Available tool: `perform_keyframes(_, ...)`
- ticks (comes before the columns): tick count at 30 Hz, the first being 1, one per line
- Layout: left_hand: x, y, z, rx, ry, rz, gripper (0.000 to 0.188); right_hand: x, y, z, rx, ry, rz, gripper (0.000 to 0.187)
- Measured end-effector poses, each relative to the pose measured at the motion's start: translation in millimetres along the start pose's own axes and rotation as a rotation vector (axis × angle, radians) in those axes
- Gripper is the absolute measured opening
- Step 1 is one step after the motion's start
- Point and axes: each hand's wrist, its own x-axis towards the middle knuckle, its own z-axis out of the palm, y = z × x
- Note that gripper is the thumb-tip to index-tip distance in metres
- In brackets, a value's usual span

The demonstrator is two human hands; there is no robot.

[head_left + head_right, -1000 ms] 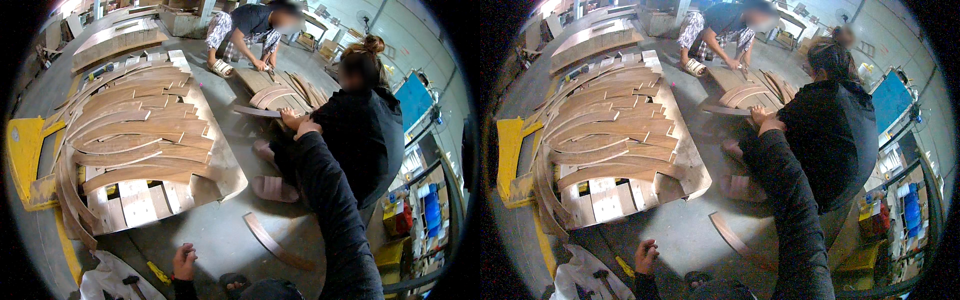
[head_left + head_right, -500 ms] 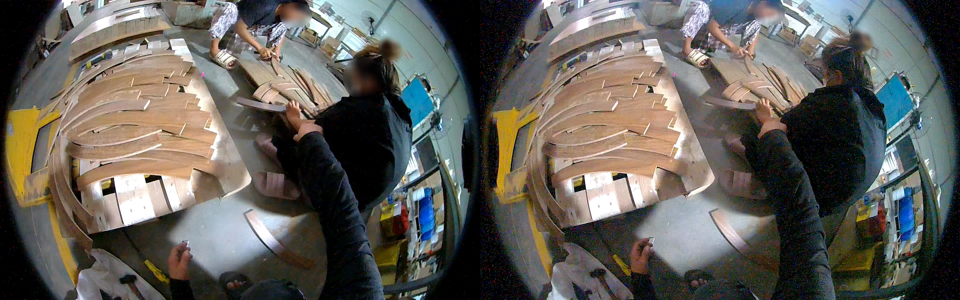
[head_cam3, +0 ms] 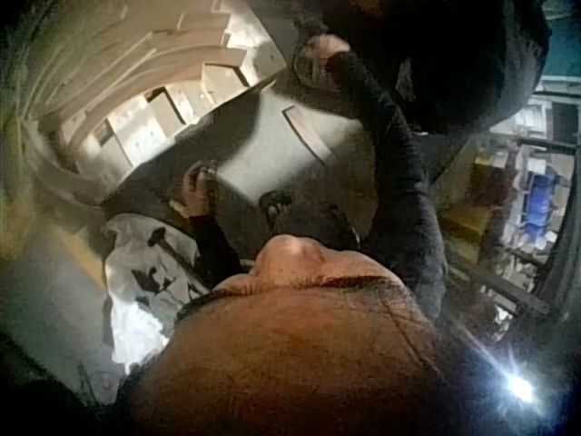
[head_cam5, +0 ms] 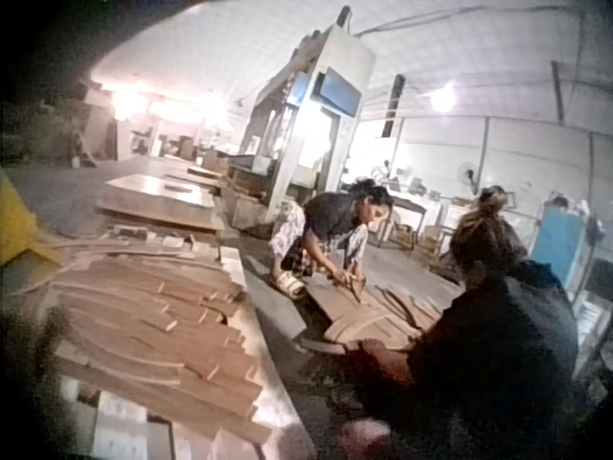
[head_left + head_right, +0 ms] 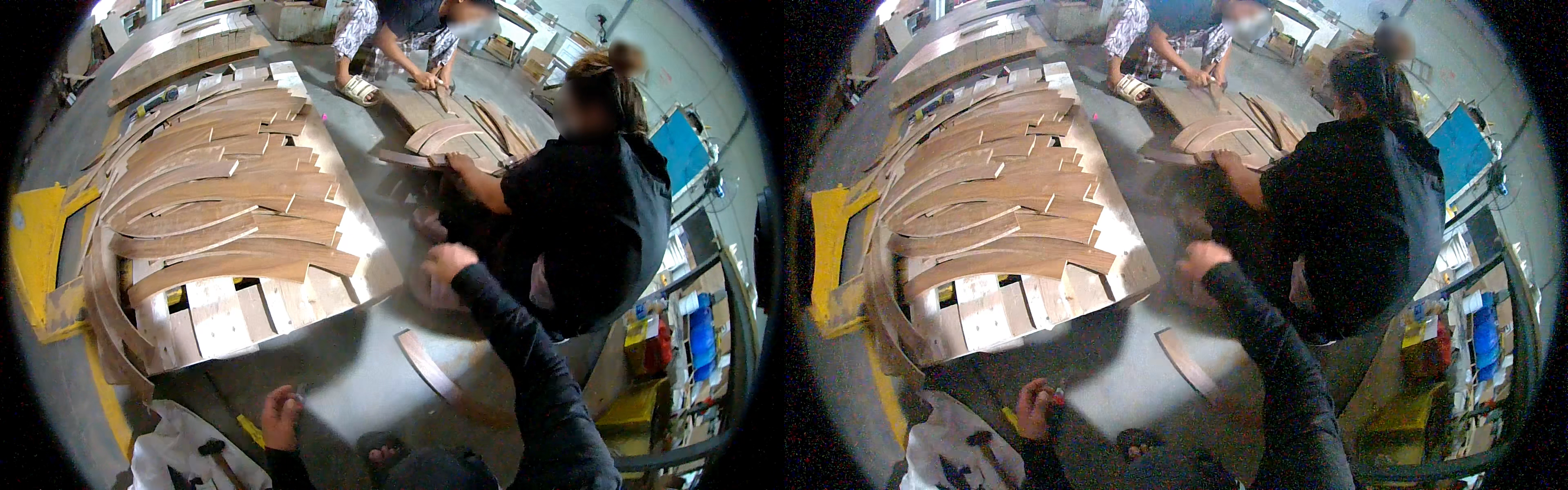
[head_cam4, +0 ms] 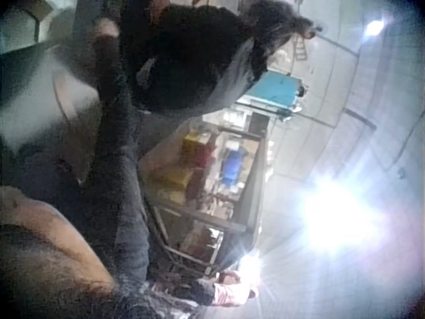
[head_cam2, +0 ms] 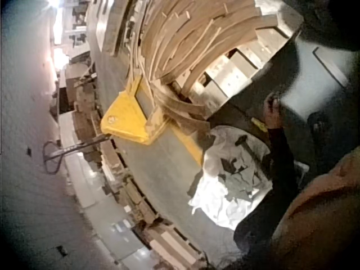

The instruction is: The person refines the edges of curved wooden components using a hand scraper and a hammer, and trims excess material from the ends with a utility knife, while sitting on the floor of a woodworking workshop.

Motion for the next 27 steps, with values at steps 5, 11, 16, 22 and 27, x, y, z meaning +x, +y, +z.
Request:
perform_keyframes(5, -2.2, -6.1, -16.4, 0.037, 0.068, 0.043, 0.027, -72.7, -51.8, 88.4, 0.009, -0.227, -0.217, 0.042)
perform_keyframes(11, -2.9, -9.3, -59.0, 0.519, 0.354, 0.196, 0.028, -118.4, -72.7, 141.5, -0.005, -0.189, -0.400, 0.044)
perform_keyframes(16, -5.9, -83.5, -137.4, 0.949, 0.566, 0.123, 0.033, -121.8, -81.1, 136.4, 0.120, -0.340, -0.379, 0.046)
perform_keyframes(22, -27.8, -115.5, -123.0, 1.102, 0.583, -0.003, 0.047, -83.6, -46.5, 80.0, 0.301, -0.097, -0.175, 0.051)
perform_keyframes(27, -25.5, -132.1, -118.7, 1.189, 0.648, 0.027, 0.055, -67.6, -28.4, 32.5, 0.323, -0.006, -0.110, 0.051)
